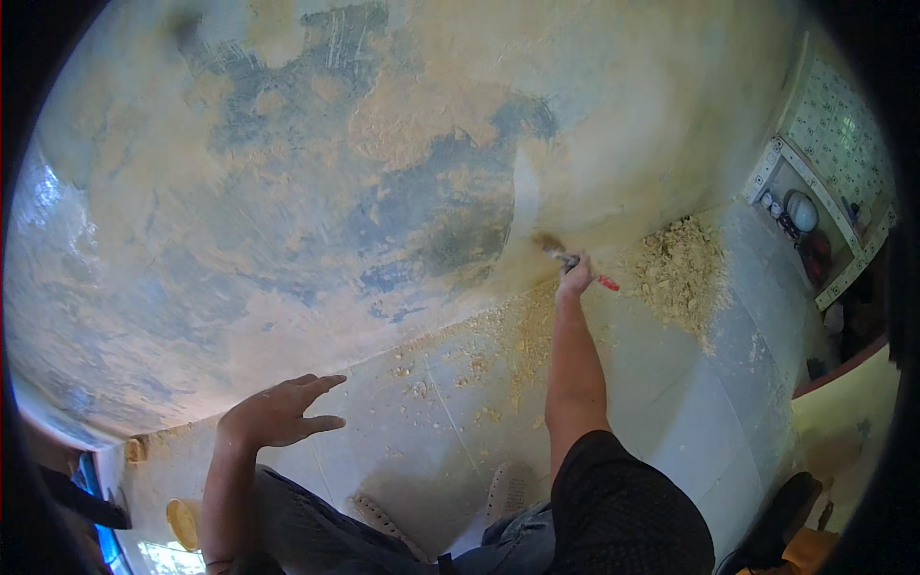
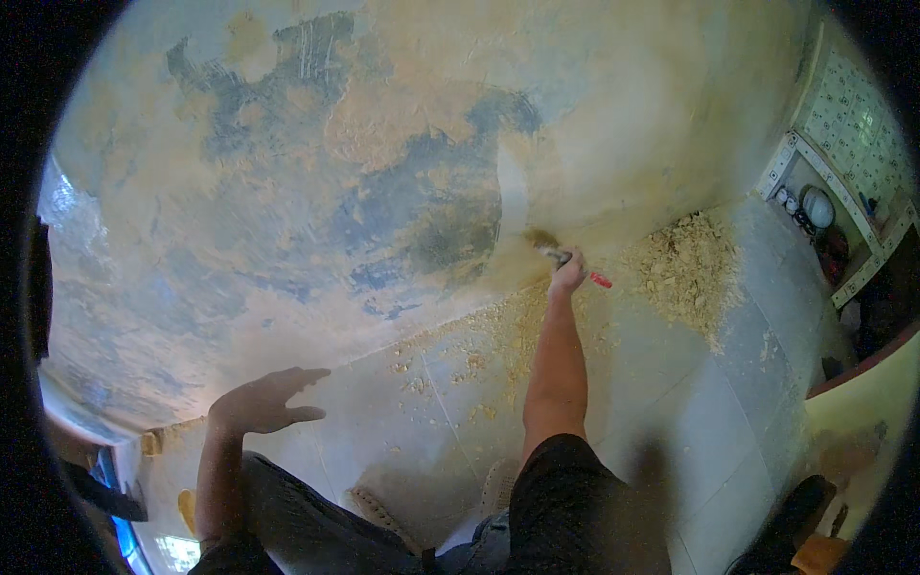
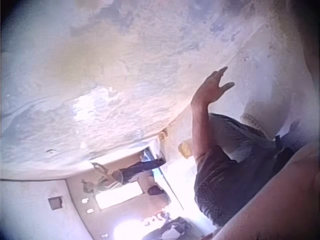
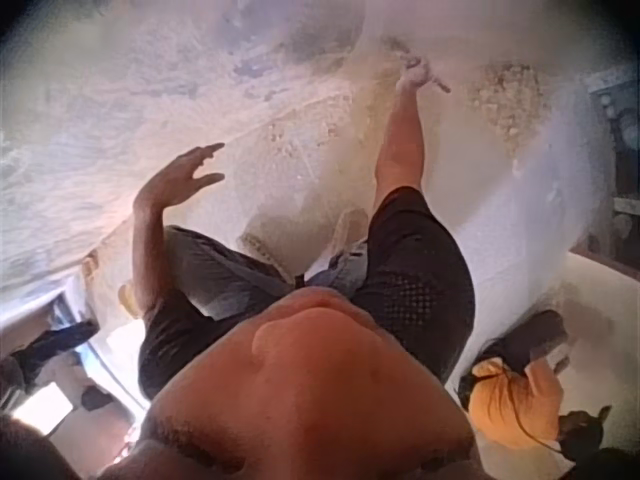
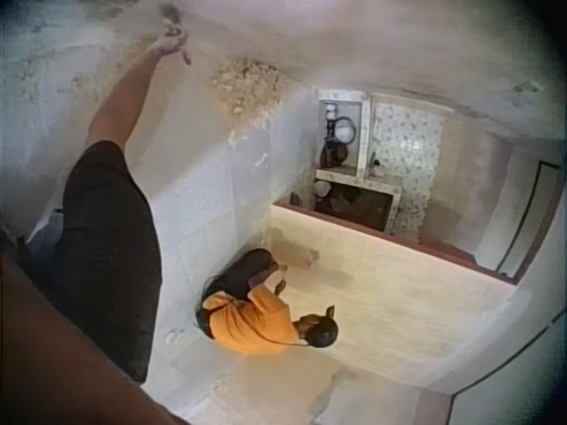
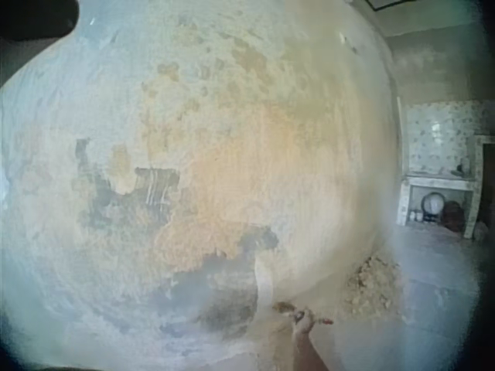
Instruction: Applying a layer of wall putty or filler to a wall using a large brush.
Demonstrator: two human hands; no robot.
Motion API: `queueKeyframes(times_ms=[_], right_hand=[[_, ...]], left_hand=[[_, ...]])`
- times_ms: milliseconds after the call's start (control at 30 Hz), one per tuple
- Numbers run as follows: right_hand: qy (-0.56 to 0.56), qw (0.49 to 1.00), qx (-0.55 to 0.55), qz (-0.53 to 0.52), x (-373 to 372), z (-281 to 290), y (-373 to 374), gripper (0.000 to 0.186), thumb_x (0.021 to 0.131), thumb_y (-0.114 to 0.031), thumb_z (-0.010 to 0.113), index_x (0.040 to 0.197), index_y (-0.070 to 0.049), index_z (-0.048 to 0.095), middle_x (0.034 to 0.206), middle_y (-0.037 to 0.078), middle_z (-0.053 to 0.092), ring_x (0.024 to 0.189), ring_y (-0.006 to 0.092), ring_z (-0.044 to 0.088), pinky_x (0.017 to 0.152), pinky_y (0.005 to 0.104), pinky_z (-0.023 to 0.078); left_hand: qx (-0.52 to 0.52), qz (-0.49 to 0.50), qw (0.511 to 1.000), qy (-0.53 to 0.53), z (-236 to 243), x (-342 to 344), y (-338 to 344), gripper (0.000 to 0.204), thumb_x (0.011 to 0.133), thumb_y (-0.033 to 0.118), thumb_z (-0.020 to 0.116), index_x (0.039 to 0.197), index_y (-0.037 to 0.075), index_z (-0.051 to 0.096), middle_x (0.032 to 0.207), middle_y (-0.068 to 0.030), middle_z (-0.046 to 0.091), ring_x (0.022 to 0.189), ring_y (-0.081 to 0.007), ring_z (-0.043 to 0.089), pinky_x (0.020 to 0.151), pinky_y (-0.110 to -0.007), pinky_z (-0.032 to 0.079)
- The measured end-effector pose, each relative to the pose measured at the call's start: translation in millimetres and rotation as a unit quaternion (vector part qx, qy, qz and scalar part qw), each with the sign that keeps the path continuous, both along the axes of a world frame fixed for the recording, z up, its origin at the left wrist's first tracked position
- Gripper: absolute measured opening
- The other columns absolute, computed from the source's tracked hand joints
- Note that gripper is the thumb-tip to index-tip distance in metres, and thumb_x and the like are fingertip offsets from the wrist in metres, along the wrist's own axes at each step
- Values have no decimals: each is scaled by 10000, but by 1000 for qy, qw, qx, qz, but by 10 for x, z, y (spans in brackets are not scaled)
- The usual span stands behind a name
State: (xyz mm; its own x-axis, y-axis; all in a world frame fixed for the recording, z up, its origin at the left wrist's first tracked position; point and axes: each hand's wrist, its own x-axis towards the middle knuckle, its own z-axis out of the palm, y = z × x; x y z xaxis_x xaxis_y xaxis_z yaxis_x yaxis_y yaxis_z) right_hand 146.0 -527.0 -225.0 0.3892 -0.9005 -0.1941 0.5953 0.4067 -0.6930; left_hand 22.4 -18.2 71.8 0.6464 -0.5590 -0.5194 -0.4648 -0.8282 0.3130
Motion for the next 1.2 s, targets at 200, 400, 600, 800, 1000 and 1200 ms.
queueKeyframes(times_ms=[200,400,600,800,1000,1200], right_hand=[[385,908,-150,-67,-186,-1177,278,516,881,-439,651,921,76,673,852,135,671,771,238,612,702,408,481],[331,918,-209,-57,154,-207,583,588,864,-514,633,796,69,663,736,179,680,723,288,671,649,412,500],[225,929,-275,106,64,969,180,497,889,-438,629,653,-8,549,542,112,587,341,219,535,336,341,417],[18,960,-270,78,-79,2119,36,384,919,-349,573,733,-14,546,552,126,574,325,209,507,297,310,341],[-187,940,-285,-1,-59,2884,347,392,950,-344,483,819,18,557,609,163,594,374,258,547,355,302,376],[-182,927,-325,-40,99,2490,391,412,937,-363,441,862,15,588,658,159,598,427,268,574,405,292,407]], left_hand=[[-13,-16,1000,1,-73,-1,-92,688,898,510,581,1428,114,392,1327,-209,520,1207,-362,516,1014,-419,420],[5,18,1000,1,-59,7,-15,679,893,491,597,1422,111,402,1305,-206,536,1210,-347,517,1017,-414,420],[0,16,1000,-2,-69,90,13,678,889,485,603,1420,115,403,1306,-200,537,1206,-347,521,1017,-413,420],[9,0,1000,12,-130,189,-134,681,891,502,590,1423,124,398,1322,-198,528,1210,-354,518,1017,-418,418],[14,-6,1000,8,-151,177,-105,679,894,507,581,1428,132,392,1345,-185,516,1205,-359,522,1009,-428,422],[-7,21,1000,16,-107,208,-13,675,885,492,597,1421,129,405,1352,-182,509,1198,-356,526,1011,-429,422]])
